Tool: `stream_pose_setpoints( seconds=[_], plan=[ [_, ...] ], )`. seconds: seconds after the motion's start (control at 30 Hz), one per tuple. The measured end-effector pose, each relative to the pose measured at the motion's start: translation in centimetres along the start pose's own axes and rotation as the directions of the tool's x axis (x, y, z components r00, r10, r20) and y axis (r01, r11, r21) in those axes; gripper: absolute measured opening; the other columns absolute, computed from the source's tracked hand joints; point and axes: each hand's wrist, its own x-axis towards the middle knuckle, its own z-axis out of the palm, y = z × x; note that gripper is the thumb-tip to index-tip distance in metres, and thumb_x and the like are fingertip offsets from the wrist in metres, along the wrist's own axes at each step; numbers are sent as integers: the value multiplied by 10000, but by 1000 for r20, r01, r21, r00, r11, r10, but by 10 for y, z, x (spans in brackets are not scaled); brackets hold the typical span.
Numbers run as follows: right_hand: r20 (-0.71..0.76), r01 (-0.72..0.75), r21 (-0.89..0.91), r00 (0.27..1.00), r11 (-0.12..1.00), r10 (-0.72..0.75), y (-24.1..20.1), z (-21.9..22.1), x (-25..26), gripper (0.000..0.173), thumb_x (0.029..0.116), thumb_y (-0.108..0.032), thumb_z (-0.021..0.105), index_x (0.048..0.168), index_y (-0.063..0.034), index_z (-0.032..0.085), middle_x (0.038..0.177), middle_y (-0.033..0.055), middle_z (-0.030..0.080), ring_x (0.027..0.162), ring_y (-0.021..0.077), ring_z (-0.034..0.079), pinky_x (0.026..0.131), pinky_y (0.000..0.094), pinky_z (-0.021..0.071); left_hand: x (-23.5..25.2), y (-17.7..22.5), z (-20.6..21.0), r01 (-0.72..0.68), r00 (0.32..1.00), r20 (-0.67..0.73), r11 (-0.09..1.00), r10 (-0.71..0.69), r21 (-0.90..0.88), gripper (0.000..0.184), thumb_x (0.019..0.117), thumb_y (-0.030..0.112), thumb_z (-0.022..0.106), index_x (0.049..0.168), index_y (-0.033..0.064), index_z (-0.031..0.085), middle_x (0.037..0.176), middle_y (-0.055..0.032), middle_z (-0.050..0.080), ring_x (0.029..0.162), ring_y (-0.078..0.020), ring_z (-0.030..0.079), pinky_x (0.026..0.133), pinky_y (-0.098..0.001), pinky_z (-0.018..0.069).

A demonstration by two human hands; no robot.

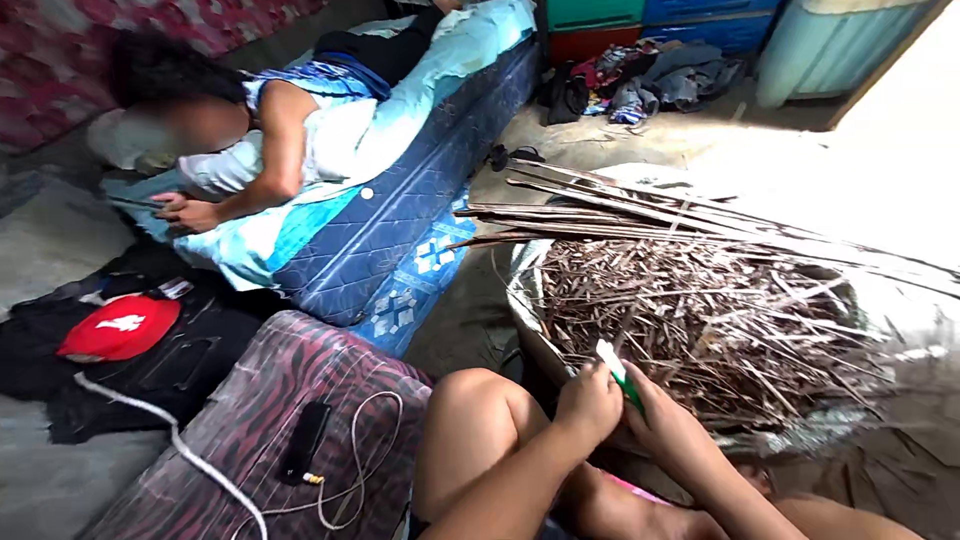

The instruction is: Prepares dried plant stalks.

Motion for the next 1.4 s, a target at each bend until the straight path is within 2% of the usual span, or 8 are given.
stream_pose_setpoints(
  seconds=[0.1, 0.17, 0.57, 0.83, 1.0, 1.13, 1.33, 1.4],
  plan=[
    [129, -69, -95, 988, 993, 81, -9, -8, -3, 582, 1095, -270, 452, 1647, -192, 283, 1312, 194, 671, 1073, 400, 711, 927, 583, 553, 4, -1, 1, 27, 1000, -16, 998, -27, 50, 467, 1050, 119, 401, 1499, 37, 499, 1500, -178, 524, 1344, -294, 557, 1109, -474, 451],
    [173, -98, -117, 978, 988, 117, -14, -13, -5, 560, 1106, -306, 410, 1645, -214, 290, 1256, 193, 698, 1065, 407, 712, 916, 590, 549, 6, 1, 1, 50, 999, -13, 996, -49, 72, 459, 1051, 107, 393, 1492, 26, 494, 1501, -173, 521, 1334, -287, 563, 1101, -466, 455],
    [171, -237, -169, 949, 957, 266, -34, -8, -9, 493, 1119, -270, 334, 1594, -140, 336, 1145, 198, 710, 1057, 386, 717, 883, 553, 566, 3, 4, 3, 60, 997, -53, 990, -54, 130, 495, 1089, 149, 357, 1580, 92, 392, 1488, -173, 530, 1281, -290, 603, 1064, -452, 485],
    [169, -269, -207, 937, 941, 305, -39, -2, 0, 484, 1125, -267, 318, 1592, -136, 323, 1170, 200, 700, 1088, 379, 711, 899, 530, 566, 6, 0, 3, 60, 995, -84, 987, -48, 148, 457, 1098, 151, 348, 1523, 28, 462, 1433, -195, 575, 1273, -301, 609, 1078, -449, 472],
    [201, -238, -179, 941, 955, 272, -35, -11, 0, 439, 1119, -264, 333, 1532, -127, 390, 1160, 199, 704, 1100, 380, 705, 910, 549, 555, 8, -3, -2, 46, 996, -78, 996, -39, 82, 392, 1082, 130, 356, 1323, -41, 613, 1303, -218, 631, 1229, -311, 616, 1057, -471, 470],
    [186, -230, -195, 946, 954, 266, -34, -15, -8, 413, 1116, -250, 341, 1497, -116, 426, 1134, 193, 710, 1076, 377, 714, 885, 539, 562, 8, -6, -3, 4, 994, -114, 999, 1, 39, 413, 1080, 114, 346, 1373, -21, 604, 1359, -192, 628, 1265, -283, 609, 1083, -457, 458],
    [160, -269, -192, 940, 944, 300, -34, -7, 1, 429, 1111, -227, 328, 1516, -104, 400, 1144, 201, 704, 1088, 377, 712, 882, 532, 565, 8, -1, 0, 40, 996, -79, 996, -34, 80, 380, 1087, 141, 361, 1272, -42, 638, 1262, -217, 640, 1190, -317, 629, 1031, -482, 483],
    [147, -306, -172, 932, 936, 332, -30, -8, 9, 438, 1117, -234, 321, 1528, -103, 390, 1169, 208, 699, 1102, 391, 705, 895, 553, 560, 6, -1, 4, 1, 997, -77, 996, 6, 89, 403, 1097, 172, 371, 1344, -27, 620, 1309, -211, 637, 1222, -313, 625, 1056, -487, 476]
  ],
)
